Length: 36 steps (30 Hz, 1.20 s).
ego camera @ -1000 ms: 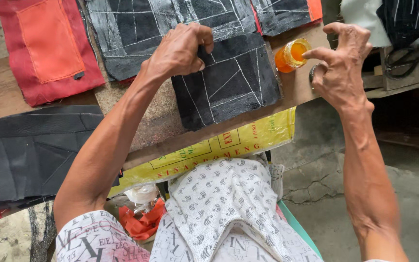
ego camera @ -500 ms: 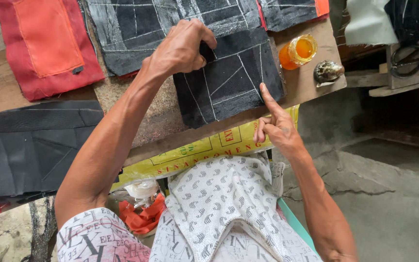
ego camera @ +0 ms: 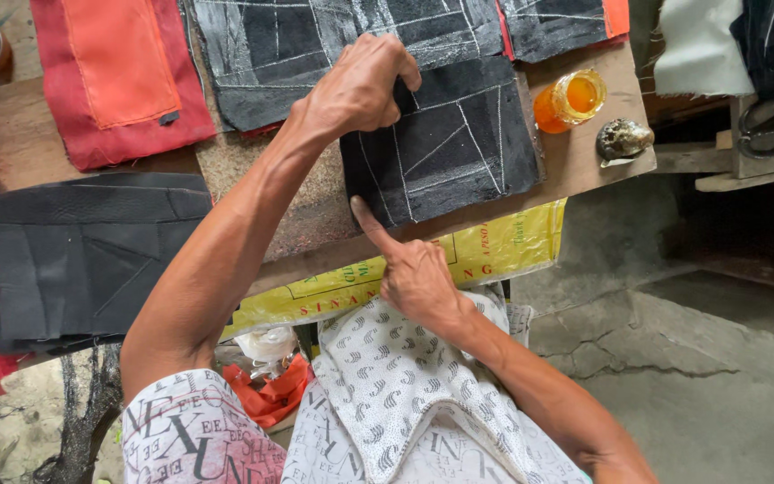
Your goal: The person applies a yellow wax-like substance to black fabric pieces using their right index finger. They repeatedly dip their finger into a small container and trace white geometric lines on the fabric. The person works on multiple pieces, placing finished ones aside and picking up new ones from a stack.
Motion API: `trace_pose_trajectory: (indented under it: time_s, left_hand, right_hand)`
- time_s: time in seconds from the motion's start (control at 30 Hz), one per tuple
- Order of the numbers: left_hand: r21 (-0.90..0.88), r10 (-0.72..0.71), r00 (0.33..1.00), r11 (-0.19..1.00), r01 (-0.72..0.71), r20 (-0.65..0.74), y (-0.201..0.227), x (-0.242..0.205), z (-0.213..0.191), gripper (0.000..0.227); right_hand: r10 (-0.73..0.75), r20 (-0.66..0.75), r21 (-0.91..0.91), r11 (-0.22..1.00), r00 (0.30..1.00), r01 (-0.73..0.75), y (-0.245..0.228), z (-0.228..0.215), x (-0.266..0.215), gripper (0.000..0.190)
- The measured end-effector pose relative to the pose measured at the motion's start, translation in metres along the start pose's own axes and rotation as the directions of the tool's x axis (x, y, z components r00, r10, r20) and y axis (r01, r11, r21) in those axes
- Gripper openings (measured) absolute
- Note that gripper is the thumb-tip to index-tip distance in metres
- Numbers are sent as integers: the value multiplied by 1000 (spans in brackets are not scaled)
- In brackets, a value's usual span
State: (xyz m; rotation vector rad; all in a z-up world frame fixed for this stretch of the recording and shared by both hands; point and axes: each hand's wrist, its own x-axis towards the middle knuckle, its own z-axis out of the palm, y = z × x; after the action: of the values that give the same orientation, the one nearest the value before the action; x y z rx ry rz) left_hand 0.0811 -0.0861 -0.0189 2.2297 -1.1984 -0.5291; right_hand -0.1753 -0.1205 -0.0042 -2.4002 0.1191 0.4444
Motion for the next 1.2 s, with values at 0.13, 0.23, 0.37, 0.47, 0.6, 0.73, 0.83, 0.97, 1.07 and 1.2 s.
trace_pose_trajectory:
  time_s: [0.13, 0.23, 0.37, 0.47, 0.6, 0.73, 0.83, 0.97, 1.07, 1.2]
  left_hand:
    - [-10, 10, 1000, 1000, -10, -12, -4, -1, 2, 43]
    - [-21, -14, 1000, 1000, 14, 7, -3, -3, 2, 45]
    - [15, 63, 996, 998, -63, -55, -4, -5, 5, 46]
    - [-6, 29, 999, 1000, -29, -33, -1, -4, -1, 42]
    - [2, 32, 998, 999, -32, -46, 2, -6, -2, 48]
    - [-18, -8, 1000, 1000, 8, -5, 4, -5, -4, 46]
    - [-14, 39, 999, 999, -40, -32, 3, -7, -2, 45]
    - [15, 54, 998, 998, -54, -32, 2, -2, -3, 44]
    - [-20, -63, 997, 998, 63, 43, 3, -3, -2, 41]
    - [-27, 82, 996, 996, -83, -27, 11, -9, -11, 34]
  right_hand:
    - [-95, 20, -144, 985, 995, 97, 7, -5, -2, 99]
    - [-154, -118, -110, 984, 981, 141, 20, -20, -31, 87]
    - [16, -135, -311, 949, 991, -58, 25, -34, -46, 95]
    - [-135, -69, -403, 910, 989, 96, 19, -33, -48, 97]
    - [-159, -76, -426, 898, 984, 112, 26, -45, -42, 89]
    - [-152, -15, -466, 875, 988, 128, 22, -46, -44, 89]
    - [-145, -35, -495, 862, 989, 109, 16, -36, -45, 86]
    - [-241, -76, -518, 839, 968, 168, 15, -37, -43, 83]
    - [-70, 359, -210, 966, 931, 153, 22, -42, -40, 88]
    - [18, -223, -306, 948, 975, -87, 53, -68, -53, 64]
